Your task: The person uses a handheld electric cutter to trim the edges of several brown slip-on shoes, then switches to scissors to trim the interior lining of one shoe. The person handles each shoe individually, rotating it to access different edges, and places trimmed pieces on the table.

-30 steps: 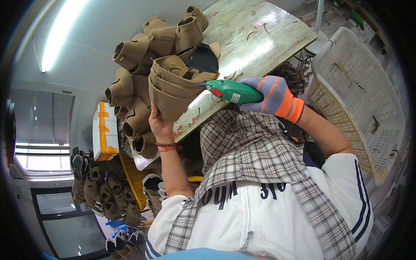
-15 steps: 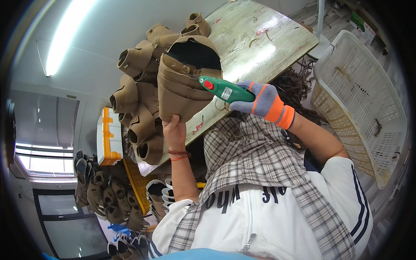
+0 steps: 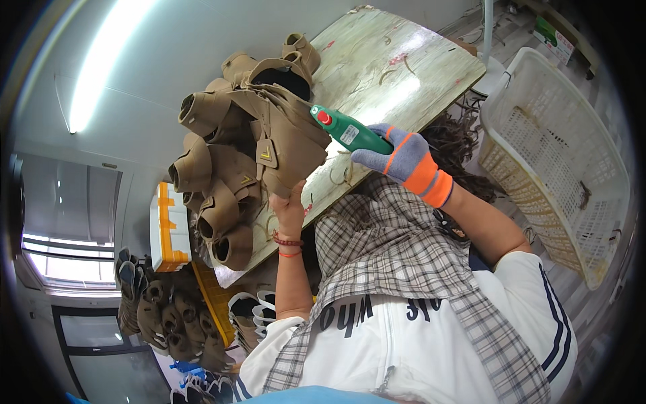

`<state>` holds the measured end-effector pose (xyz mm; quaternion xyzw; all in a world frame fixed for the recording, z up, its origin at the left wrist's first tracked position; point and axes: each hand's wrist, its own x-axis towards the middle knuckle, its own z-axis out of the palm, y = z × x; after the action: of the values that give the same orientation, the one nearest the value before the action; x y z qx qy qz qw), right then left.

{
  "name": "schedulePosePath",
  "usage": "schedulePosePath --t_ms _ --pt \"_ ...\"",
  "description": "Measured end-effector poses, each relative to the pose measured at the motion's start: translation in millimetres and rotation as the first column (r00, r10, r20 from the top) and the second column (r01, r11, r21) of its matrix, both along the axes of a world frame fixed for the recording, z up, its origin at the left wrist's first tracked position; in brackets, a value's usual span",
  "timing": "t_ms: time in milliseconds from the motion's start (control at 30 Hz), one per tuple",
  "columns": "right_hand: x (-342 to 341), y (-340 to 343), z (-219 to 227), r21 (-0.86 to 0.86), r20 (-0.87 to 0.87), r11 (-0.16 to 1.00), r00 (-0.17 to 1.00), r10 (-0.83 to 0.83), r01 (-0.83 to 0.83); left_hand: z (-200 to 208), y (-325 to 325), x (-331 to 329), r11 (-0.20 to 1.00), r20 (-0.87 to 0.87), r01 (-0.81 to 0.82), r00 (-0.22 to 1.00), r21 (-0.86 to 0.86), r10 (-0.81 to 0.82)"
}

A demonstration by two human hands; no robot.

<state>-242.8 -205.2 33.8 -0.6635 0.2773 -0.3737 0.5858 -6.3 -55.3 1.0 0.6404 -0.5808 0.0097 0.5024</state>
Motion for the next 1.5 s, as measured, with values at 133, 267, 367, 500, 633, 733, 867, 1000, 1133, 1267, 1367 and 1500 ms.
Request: schedulePosePath --t_ms 133,267,367,500,633,733,867,1000,1133,1267,1367,1500 --pt "-3 -6 9 0.117 -0.005 0.993 1.000 0.003 -0.002 13 -10 -12 1.000 0.254 -0.007 0.967 -0.022 0.012" --pt "-4 -17 5 0.123 -0.009 0.992 0.999 -0.032 0.033 9 -17 -4 0.999 0.497 0.023 0.868 -0.028 -0.006" --pt "-10 -26 13 0.061 -0.068 0.993 0.993 -0.093 0.097 16 -22 -3 0.999 0.562 0.053 0.826 0.000 -0.044" --pt "-18 -35 4 0.040 -0.015 0.989 0.990 -0.141 0.141 25 -32 -10 0.996 0.536 0.082 0.840 0.020 -0.080" --pt "-34 -31 -11 0.186 -0.097 0.969 0.984 -0.146 0.162 11 -39 -7 0.999 0.560 0.041 0.828 -0.015 -0.026" --pt "-38 -26 -20 0.174 -0.112 0.967 0.980 -0.167 0.185 8 -47 -13 0.997 0.513 0.025 0.858 -0.077 0.019" --pt "-36 -30 -22 0.165 -0.097 0.964 0.977 -0.192 0.206 4 -53 -15 0.998 0.439 0.023 0.899 -0.058 0.005" --pt "-38 -33 -26 0.205 -0.115 0.948 0.968 -0.223 0.243 0 -58 -19 0.996 0.448 0.029 0.894 -0.088 0.013" --pt "-37 -33 -15 0.285 -0.066 0.941 0.983 -0.170 0.182 -5 -63 -19 0.996 0.421 0.063 0.907 -0.061 -0.032" --pt "-38 -42 -16 0.235 -0.125 0.954 0.979 -0.159 0.185 1 -67 -21 0.997 0.499 0.063 0.866 -0.036 -0.037" --pt "-39 -50 -17 0.188 -0.143 0.963 0.976 -0.166 0.192 6 -69 -19 0.995 0.558 0.095 0.826 -0.008 -0.075" --pt "-40 -60 -15 0.188 -0.133 0.949 0.964 -0.232 0.254 7 -82 -16 0.994 0.582 0.094 0.805 0.064 -0.114"
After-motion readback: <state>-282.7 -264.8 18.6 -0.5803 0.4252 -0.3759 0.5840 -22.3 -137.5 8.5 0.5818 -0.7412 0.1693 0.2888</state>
